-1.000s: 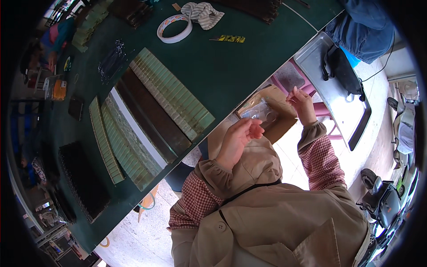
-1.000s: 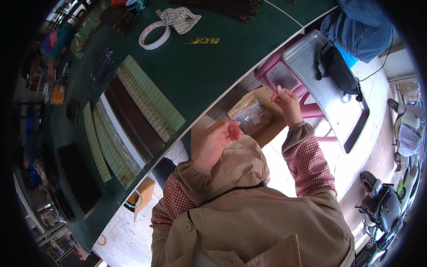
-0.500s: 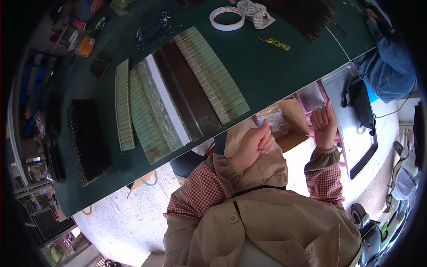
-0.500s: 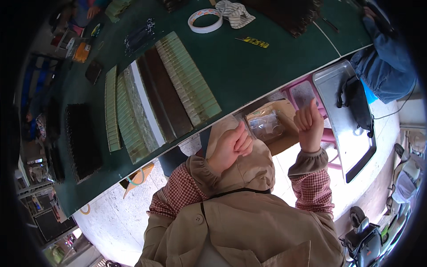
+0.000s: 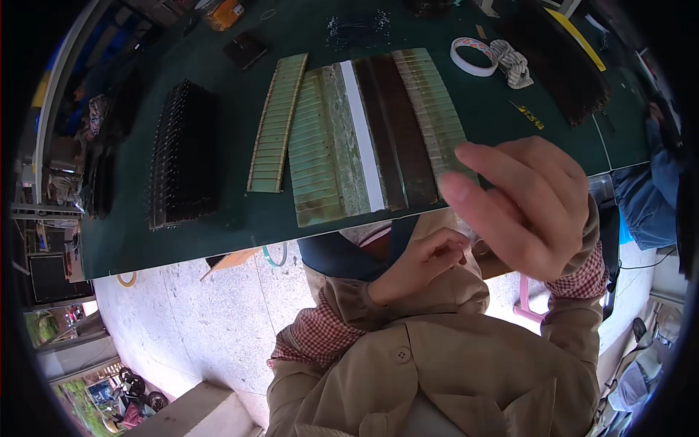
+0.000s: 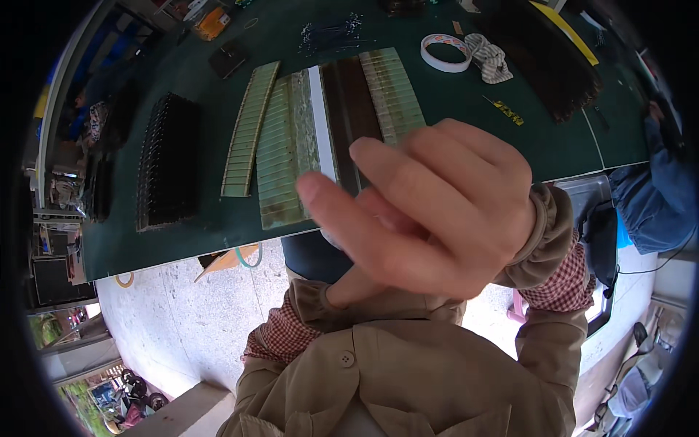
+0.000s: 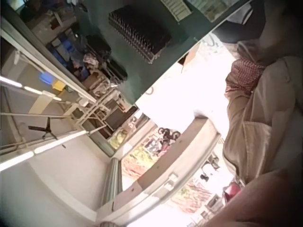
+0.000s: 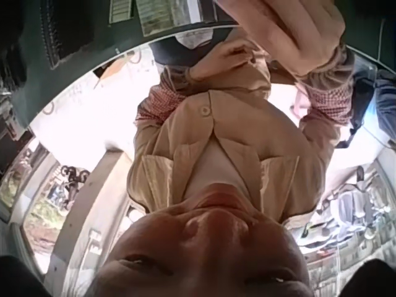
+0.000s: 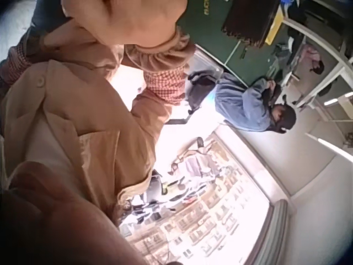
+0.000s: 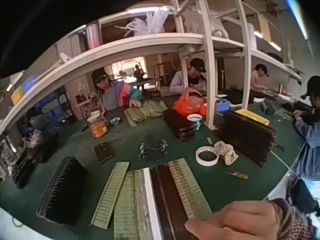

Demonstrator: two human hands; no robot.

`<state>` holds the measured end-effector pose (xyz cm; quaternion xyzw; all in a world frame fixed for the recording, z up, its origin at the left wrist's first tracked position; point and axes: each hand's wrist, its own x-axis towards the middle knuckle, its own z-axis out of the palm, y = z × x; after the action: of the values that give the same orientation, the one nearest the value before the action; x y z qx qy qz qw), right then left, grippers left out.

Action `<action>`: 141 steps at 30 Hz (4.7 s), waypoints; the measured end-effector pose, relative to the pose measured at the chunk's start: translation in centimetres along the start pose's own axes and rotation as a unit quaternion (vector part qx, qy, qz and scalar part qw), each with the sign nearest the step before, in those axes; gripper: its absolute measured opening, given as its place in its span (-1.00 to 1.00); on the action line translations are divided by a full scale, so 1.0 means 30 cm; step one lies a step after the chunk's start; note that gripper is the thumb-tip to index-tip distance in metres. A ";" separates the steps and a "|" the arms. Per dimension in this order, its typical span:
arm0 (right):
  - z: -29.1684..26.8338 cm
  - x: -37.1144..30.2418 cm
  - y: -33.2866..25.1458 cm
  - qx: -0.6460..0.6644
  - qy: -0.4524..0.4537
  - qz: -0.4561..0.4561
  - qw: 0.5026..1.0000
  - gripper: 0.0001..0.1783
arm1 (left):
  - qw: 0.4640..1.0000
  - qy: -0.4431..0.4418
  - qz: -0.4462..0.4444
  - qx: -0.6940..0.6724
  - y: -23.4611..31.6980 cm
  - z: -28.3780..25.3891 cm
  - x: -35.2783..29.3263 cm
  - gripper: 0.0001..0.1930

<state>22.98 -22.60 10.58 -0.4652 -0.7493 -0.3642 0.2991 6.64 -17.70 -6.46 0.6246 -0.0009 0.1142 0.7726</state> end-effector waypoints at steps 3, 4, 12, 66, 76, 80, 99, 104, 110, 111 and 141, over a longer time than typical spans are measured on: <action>-0.025 0.205 -0.076 0.042 0.004 0.008 0.999 -0.64 | 0.993 -0.002 -0.023 0.116 0.077 -0.020 -0.020 -0.75; 0.000 0.212 -0.087 0.051 0.001 0.007 0.999 -0.64 | 0.974 -0.015 -0.064 0.215 0.106 -0.033 -0.035 -0.77; 0.041 0.174 0.032 0.085 -0.036 0.049 0.995 -0.64 | 0.989 -0.007 -0.131 -0.064 0.050 -0.052 -0.030 -0.80; 0.469 -0.198 0.406 0.154 -0.196 0.285 0.926 -0.63 | 0.708 -0.002 0.154 0.689 0.236 -0.257 0.021 -0.62; 0.289 -0.367 0.491 0.080 -0.214 0.353 0.907 -0.65 | 0.752 0.096 0.257 0.600 0.354 -0.273 0.064 -0.72; 0.248 -0.422 0.496 0.007 -0.305 0.344 0.888 -0.64 | 0.741 0.140 0.291 0.589 0.361 -0.268 0.102 -0.80; 0.245 -0.242 0.270 0.552 0.009 0.683 0.478 -0.47 | 0.743 0.103 0.344 0.565 0.283 -0.140 0.180 -0.77; 0.213 -0.308 0.276 0.532 0.028 0.703 0.471 -0.46 | 0.774 0.062 0.317 0.545 0.219 -0.085 0.239 -0.76; 0.164 -0.381 0.308 0.402 -0.105 0.639 0.647 -0.54 | 0.812 -0.004 0.237 0.534 0.124 -0.066 0.255 -0.71; 0.153 -0.383 0.309 0.350 -0.145 0.602 0.704 -0.56 | 0.824 -0.001 0.242 0.512 0.131 -0.068 0.244 -0.69; 0.469 -0.135 0.102 0.224 -0.386 0.167 0.879 -0.23 | 0.801 0.183 0.163 0.546 0.234 -0.330 -0.066 -0.62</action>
<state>25.81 -12.03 0.41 -0.6077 -0.7781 0.0773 0.1387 2.07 -7.14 -2.15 0.9010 0.1017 0.3321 0.2601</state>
